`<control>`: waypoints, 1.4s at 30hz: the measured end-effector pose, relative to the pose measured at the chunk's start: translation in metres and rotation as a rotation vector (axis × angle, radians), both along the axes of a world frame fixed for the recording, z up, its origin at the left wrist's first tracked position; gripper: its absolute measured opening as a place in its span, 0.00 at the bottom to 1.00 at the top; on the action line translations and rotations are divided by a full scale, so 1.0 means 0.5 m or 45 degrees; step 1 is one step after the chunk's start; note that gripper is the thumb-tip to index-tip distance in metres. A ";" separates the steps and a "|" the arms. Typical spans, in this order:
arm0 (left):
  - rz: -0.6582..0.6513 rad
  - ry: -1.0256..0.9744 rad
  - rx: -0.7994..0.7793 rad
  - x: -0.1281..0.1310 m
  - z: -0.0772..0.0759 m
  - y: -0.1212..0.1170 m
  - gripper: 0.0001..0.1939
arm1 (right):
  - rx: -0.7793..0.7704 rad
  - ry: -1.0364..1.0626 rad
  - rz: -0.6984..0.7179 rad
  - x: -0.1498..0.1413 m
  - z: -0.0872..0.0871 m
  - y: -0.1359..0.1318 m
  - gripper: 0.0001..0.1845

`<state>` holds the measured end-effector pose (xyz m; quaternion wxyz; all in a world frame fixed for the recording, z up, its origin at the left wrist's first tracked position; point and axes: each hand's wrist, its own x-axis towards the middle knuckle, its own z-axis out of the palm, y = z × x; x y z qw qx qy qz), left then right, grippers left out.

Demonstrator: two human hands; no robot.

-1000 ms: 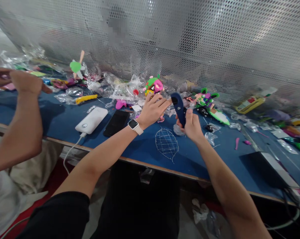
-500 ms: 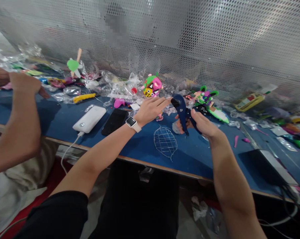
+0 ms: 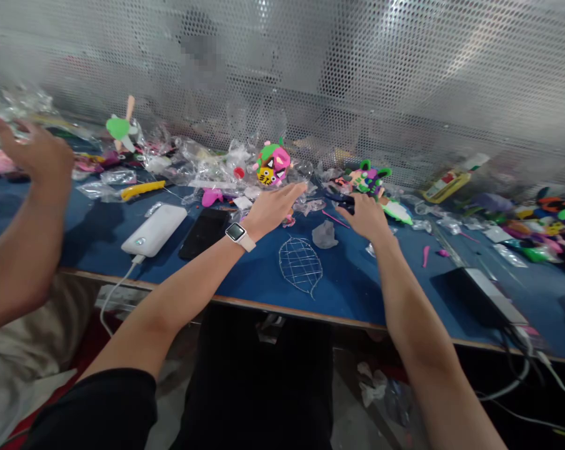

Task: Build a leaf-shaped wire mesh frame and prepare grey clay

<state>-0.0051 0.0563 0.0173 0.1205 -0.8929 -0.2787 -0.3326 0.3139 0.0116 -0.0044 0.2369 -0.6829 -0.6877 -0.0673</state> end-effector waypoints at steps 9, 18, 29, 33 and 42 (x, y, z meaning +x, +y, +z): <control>-0.050 -0.127 -0.206 0.018 -0.013 -0.014 0.15 | 0.241 0.643 0.348 -0.094 0.007 -0.002 0.30; 0.028 -0.109 -0.227 0.036 -0.003 -0.047 0.16 | 0.255 1.253 0.579 -0.233 0.007 -0.032 0.17; 0.089 -0.149 -0.366 0.032 0.003 -0.053 0.14 | 0.311 1.037 0.488 -0.175 0.025 -0.046 0.12; 0.029 -0.193 -0.350 0.051 -0.011 -0.069 0.12 | 0.217 1.371 0.588 -0.237 0.003 -0.048 0.13; 0.130 0.034 -0.250 0.033 0.004 -0.061 0.14 | 0.513 1.089 0.407 -0.151 0.026 -0.042 0.11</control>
